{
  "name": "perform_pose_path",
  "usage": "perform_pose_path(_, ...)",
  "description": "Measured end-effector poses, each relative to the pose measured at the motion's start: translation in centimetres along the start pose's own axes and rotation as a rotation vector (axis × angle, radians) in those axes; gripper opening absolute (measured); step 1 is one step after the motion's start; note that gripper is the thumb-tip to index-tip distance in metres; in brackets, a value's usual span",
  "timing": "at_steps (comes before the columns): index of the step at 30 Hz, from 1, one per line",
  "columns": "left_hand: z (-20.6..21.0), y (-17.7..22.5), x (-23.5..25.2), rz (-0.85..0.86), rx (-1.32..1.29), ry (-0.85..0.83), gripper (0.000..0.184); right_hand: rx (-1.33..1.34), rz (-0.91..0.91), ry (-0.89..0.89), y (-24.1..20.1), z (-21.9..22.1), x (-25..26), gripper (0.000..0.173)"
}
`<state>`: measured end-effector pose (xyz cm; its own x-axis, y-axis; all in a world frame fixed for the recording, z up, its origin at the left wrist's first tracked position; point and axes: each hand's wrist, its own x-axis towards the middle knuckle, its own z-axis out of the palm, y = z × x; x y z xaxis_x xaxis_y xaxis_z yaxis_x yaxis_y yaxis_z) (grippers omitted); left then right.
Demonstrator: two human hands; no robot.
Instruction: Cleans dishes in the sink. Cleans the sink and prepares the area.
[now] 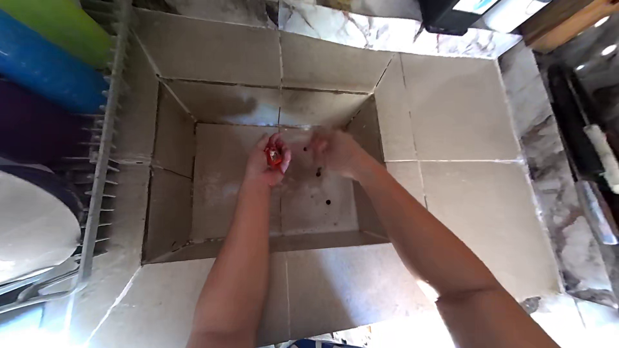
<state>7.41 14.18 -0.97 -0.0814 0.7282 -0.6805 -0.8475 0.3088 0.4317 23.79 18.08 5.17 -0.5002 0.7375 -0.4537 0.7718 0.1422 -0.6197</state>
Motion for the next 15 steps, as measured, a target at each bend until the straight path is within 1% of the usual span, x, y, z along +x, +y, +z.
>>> perform_pose_path(1, -0.1, 0.1, 0.2, 0.013, -0.011, -0.003, 0.033, -0.081, 0.094, -0.086, 1.8, 1.4, -0.4, 0.031)
perform_pose_path(2, -0.1, 0.2, 0.3, 0.024, -0.025, -0.003, 0.033, -0.182, 0.191, -0.186, 3.7, 3.3, -0.7, 0.037)
perform_pose_path(3, -0.1, 0.2, 0.4, 0.034, -0.036, -0.003, 0.033, -0.281, 0.275, -0.263, 5.1, 5.2, -1.0, 0.049)
perform_pose_path(4, -0.2, 0.3, 0.5, 0.043, -0.049, -0.006, 0.032, -0.355, 0.314, -0.289, 6.1, 6.8, -1.2, 0.056)
perform_pose_path(6, -0.3, 0.4, 0.7, 0.064, -0.065, -0.003, 0.03, -0.407, 0.289, -0.252, 7.2, 8.3, -0.7, 0.053)
perform_pose_path(9, -0.4, 0.4, 0.7, 0.082, -0.062, -0.003, 0.03, -0.432, 0.138, -0.178, 9.2, 8.6, 1.6, 0.038)
perform_pose_path(10, -0.5, 0.4, 0.7, 0.088, -0.055, -0.007, 0.031, -0.437, 0.122, -0.138, 10.0, 8.6, 2.4, 0.035)
perform_pose_path(12, -0.5, 0.5, 0.7, 0.102, -0.042, -0.011, 0.03, -0.409, 0.202, -0.033, 10.3, 7.6, 3.3, 0.036)
perform_pose_path(14, -0.6, 0.6, 0.6, 0.107, -0.029, -0.007, 0.03, -0.376, 0.369, 0.086, 9.4, 5.9, 2.8, 0.043)
perform_pose_path(15, -0.5, 0.6, 0.6, 0.11, -0.036, 0.0, 0.031, -0.364, 0.465, 0.118, 9.3, 5.3, 2.7, 0.048)
